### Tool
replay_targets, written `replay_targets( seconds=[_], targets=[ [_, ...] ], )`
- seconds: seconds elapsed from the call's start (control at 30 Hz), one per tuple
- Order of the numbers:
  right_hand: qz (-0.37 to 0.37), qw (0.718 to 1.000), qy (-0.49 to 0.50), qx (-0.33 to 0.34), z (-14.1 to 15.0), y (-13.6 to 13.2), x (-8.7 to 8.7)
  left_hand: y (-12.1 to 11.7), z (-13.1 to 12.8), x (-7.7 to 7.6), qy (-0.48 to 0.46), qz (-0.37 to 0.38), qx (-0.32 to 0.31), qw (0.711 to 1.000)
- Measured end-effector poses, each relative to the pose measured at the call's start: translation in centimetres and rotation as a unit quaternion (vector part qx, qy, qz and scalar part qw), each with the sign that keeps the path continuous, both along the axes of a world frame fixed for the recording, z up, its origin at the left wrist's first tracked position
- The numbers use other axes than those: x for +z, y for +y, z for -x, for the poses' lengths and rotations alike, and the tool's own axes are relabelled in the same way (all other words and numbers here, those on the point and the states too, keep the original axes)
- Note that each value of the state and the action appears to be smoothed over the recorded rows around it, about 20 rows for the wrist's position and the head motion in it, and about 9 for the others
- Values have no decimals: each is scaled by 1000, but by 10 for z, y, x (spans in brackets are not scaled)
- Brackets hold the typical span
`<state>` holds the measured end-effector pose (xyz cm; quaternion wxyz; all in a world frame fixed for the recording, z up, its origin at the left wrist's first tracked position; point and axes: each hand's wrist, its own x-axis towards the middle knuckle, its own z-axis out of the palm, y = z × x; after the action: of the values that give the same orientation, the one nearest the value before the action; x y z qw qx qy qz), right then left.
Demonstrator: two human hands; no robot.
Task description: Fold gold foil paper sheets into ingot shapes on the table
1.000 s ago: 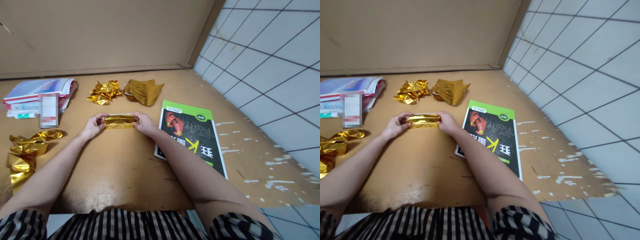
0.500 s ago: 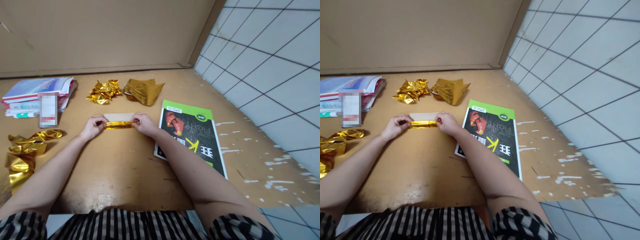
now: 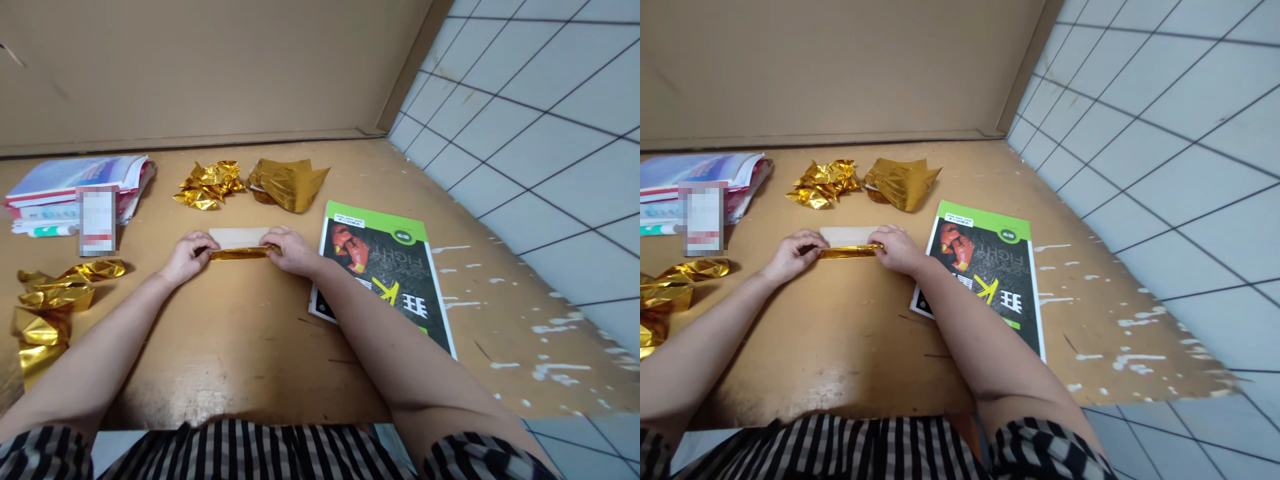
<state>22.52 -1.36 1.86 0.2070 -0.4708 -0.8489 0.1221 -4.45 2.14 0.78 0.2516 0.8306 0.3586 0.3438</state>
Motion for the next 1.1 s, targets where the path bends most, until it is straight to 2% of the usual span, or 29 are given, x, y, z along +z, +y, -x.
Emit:
replay_targets(
  seconds=[0.37,0.6,0.83,0.9,0.97,1.1],
  targets=[
    [-64,986,-141,66,3,-8,13,-2,4,-2,57,-72,-25,995],
    [-49,984,-154,76,5,-13,19,-10,5,6,111,-144,-64,981],
    [-52,982,-162,76,6,-15,22,-23,-6,6,178,-183,-31,966],
    [-54,981,-170,75,6,-15,22,-30,-15,4,185,-187,-31,964],
    [-58,980,-174,77,6,-15,21,-38,-24,0,202,-181,-63,960],
    [-80,979,-170,82,5,-13,18,-45,-32,-6,258,-136,-100,951]
  ],
)
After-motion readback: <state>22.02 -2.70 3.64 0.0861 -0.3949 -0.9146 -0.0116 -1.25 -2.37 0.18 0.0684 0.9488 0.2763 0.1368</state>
